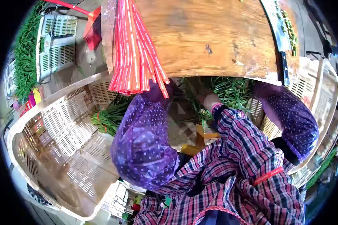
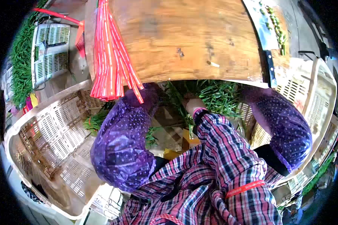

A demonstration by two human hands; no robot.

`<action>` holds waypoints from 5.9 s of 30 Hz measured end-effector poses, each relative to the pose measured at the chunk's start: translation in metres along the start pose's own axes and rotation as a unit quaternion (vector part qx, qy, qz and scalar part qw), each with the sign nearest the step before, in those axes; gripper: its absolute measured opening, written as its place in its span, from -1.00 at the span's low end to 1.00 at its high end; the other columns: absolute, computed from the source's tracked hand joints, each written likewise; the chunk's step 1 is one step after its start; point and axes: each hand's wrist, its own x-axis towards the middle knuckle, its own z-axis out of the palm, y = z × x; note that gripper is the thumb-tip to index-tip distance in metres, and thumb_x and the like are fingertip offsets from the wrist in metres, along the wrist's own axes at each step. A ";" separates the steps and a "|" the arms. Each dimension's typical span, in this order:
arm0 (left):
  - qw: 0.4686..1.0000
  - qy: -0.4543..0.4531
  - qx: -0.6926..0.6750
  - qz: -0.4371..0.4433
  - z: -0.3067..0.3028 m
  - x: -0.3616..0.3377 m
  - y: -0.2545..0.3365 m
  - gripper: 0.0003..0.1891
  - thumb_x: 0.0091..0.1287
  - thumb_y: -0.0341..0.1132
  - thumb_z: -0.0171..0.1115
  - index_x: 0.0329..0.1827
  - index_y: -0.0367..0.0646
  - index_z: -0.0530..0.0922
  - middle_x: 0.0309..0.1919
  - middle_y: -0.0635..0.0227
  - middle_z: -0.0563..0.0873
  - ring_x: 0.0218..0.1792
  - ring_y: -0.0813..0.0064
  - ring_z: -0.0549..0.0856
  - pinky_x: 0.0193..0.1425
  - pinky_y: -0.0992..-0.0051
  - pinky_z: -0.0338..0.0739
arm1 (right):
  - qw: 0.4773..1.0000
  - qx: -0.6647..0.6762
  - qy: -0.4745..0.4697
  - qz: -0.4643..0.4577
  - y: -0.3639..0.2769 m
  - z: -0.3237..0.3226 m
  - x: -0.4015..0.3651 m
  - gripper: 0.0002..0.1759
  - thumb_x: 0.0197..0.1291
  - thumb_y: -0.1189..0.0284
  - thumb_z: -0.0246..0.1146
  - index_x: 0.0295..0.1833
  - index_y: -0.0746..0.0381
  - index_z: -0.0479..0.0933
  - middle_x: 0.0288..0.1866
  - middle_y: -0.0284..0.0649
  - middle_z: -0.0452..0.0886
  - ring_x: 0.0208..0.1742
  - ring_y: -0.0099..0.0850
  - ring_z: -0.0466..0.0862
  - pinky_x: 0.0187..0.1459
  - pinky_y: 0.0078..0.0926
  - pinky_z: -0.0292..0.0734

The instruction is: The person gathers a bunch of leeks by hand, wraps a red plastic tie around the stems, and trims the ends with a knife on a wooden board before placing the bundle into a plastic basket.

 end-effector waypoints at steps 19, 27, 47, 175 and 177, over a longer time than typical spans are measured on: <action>0.998 0.026 -0.013 0.057 -0.015 0.017 0.026 -0.53 0.43 -0.15 -0.06 0.25 -0.33 0.34 0.10 0.17 0.52 0.08 0.31 0.52 0.22 0.37 0.39 | 0.982 0.140 -0.060 0.112 -0.086 -0.130 -0.050 -0.58 0.13 0.14 0.08 0.05 0.09 0.51 -0.09 -0.01 0.61 -0.07 -0.06 0.61 -0.02 -0.21 0.51; 0.911 0.097 -0.255 0.309 -0.067 0.019 0.134 -0.60 0.43 -0.22 -0.08 0.17 -0.34 0.40 0.02 0.20 0.55 0.01 0.35 0.55 0.15 0.39 0.43 | 0.931 0.352 0.075 -0.060 -0.093 -0.181 -0.135 -0.78 0.17 0.41 0.20 -0.05 0.13 0.57 -0.38 -0.26 0.64 -0.36 -0.41 0.61 -0.28 -0.44 0.52; 0.643 -0.415 -0.041 0.642 -0.008 -0.185 0.333 -0.78 0.27 -0.32 0.20 -0.17 -0.30 0.63 -0.10 0.28 0.68 -0.06 0.52 0.62 0.06 0.52 0.46 | 0.876 0.388 0.100 -0.268 -0.135 -0.334 -0.255 -0.86 0.16 0.45 0.29 -0.17 0.24 0.63 -0.53 -0.40 0.59 -0.49 -0.64 0.54 -0.43 -0.63 0.46; 0.883 -0.426 -0.034 0.195 0.113 0.080 0.442 -0.68 0.18 -0.14 0.20 -0.23 -0.26 0.60 -0.29 0.21 0.70 -0.31 0.36 0.66 -0.23 0.32 0.61 | 0.973 0.200 0.118 0.015 -0.171 -0.251 -0.041 -0.59 0.23 0.11 0.05 -0.13 0.22 0.59 -0.25 0.02 0.63 -0.17 -0.07 0.62 -0.10 -0.22 0.48; 0.892 -0.410 -0.022 0.190 0.115 0.082 0.439 -0.69 0.17 -0.15 0.21 -0.23 -0.26 0.60 -0.30 0.21 0.70 -0.31 0.36 0.67 -0.23 0.32 0.61 | 0.976 0.176 0.129 0.003 -0.168 -0.251 -0.042 -0.59 0.22 0.08 0.04 -0.15 0.17 0.60 -0.25 0.03 0.62 -0.16 -0.04 0.61 -0.11 -0.19 0.48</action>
